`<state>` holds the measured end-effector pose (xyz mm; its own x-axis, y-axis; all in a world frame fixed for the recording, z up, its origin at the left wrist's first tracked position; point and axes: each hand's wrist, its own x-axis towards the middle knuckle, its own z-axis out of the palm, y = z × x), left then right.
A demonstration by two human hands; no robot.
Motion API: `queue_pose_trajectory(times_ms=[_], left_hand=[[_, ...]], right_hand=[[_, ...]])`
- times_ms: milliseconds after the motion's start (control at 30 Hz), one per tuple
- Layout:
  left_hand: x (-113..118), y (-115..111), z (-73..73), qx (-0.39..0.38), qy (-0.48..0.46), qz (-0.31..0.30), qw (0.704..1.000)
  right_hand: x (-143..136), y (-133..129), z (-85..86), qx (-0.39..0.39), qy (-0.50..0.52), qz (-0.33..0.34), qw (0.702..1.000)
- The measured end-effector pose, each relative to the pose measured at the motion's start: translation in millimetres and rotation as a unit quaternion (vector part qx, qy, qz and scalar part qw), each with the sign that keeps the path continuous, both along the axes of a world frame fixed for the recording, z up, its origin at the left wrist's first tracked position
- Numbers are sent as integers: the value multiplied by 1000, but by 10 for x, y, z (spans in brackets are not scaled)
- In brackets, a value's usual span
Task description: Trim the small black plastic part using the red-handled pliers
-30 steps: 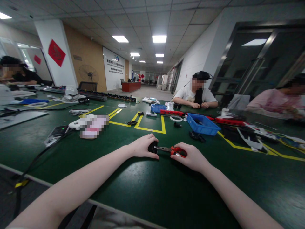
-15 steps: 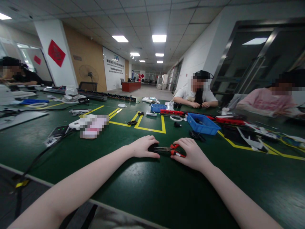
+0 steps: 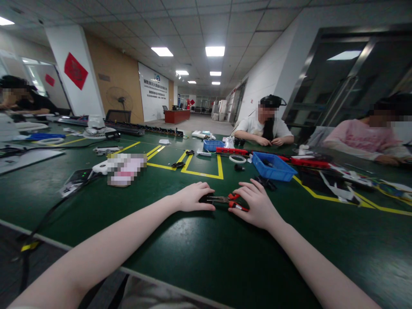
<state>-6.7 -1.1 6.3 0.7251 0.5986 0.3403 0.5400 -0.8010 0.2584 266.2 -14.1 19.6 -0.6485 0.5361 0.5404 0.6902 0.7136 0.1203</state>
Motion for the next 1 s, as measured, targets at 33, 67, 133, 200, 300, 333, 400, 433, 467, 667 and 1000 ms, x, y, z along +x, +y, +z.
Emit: queue_pose_trajectory(times_ms=[33,67,133,200,300,333,400,433,467,667,1000], left_hand=[[-1,-2,0,2,4,0,1000],[-2,-4,2,4,9,0,1000],[-3,-11,9,7,23,-2,1000],[-3,-21,19,10,35,-4,999],[-2,-35,34,17,42,-5,999],[-1,-39,38,18,42,-5,999],[0,-43,41,20,45,-4,999],[0,-43,40,21,47,-2,999],[0,-42,38,22,48,0,999],[-1,-14,-3,21,32,1,999],[-15,1,20,12,30,-10,999]], right_hand=[[4,2,-3,-2,0,-1,1000],[7,4,-5,-4,1,-1,1000],[12,5,-6,-8,0,-1,1000],[13,5,-5,-12,2,-2,1000],[14,9,-9,-22,12,1,1000],[14,13,-13,-27,15,3,1000],[14,22,-22,-35,20,5,999],[14,27,-27,-39,22,5,999],[15,31,-32,-41,25,5,999],[11,30,-29,-47,33,8,998],[-17,8,-10,-30,16,3,999]])
